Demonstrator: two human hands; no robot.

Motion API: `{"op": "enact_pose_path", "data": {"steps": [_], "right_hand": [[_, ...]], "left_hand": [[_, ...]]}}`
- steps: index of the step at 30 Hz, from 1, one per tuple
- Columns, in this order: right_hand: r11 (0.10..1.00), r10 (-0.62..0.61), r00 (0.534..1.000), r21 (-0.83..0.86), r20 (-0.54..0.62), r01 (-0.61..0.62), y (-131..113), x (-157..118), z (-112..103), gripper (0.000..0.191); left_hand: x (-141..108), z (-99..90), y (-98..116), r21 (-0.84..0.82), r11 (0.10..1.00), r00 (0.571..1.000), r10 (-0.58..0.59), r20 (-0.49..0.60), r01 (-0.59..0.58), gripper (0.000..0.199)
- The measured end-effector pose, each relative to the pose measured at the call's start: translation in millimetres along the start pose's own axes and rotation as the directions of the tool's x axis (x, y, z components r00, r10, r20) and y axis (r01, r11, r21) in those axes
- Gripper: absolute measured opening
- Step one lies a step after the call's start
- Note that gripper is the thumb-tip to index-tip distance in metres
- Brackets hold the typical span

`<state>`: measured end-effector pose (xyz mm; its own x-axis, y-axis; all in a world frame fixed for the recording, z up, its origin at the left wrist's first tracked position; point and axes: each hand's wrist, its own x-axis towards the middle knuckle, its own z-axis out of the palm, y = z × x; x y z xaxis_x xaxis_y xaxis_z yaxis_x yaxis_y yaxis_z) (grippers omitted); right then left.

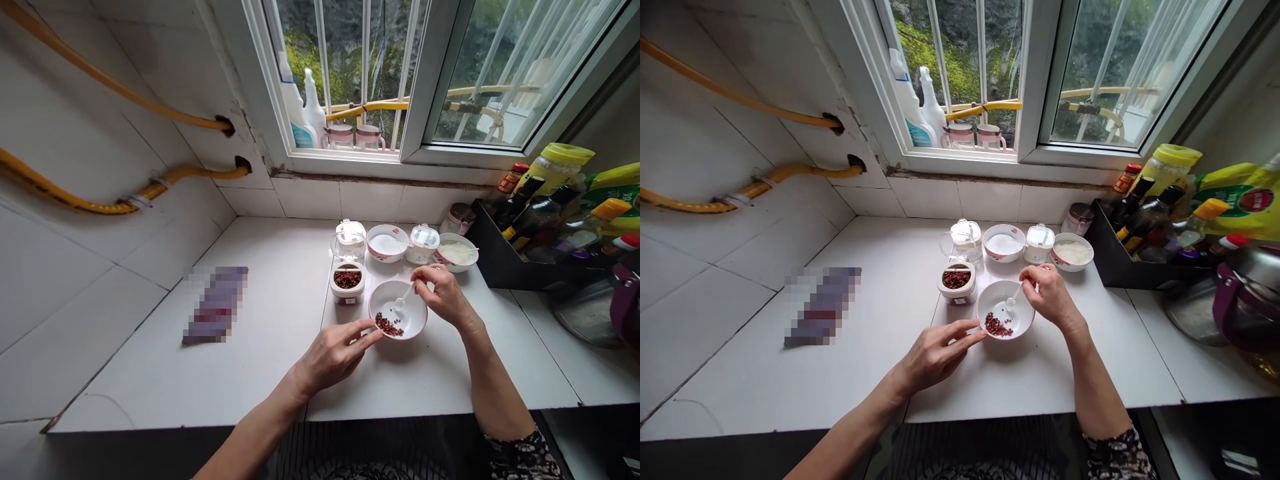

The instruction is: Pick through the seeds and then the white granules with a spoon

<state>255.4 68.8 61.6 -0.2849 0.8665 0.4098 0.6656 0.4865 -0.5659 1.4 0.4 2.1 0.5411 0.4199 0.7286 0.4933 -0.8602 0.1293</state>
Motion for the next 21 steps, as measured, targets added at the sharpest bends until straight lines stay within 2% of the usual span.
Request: {"op": "enact_pose_path", "data": {"steps": [6,10,21], "right_hand": [[0.999,-0.03,0.988,0.044,0.153,0.023,-7.2,-1.6,12.2,0.02],[0.993,-0.045,0.975,0.116,0.216,0.021,-14.1,-2.4,21.2,0.022],[0.956,0.143,0.98,0.239,0.139,-0.173,-11.4,2.0,13.4,0.016]], "left_hand": [[-1.7,0.2,-0.5,-0.011,1.0,1.0,0.002,0.012,-0.002,0.03],[-2.2,-0.2,-0.5,-0.008,1.0,1.0,0.003,0.016,-0.003,0.031],[-4.4,0.2,-1.3,-0.022,1.0,0.999,-0.005,0.032,0.006,0.034]]}}
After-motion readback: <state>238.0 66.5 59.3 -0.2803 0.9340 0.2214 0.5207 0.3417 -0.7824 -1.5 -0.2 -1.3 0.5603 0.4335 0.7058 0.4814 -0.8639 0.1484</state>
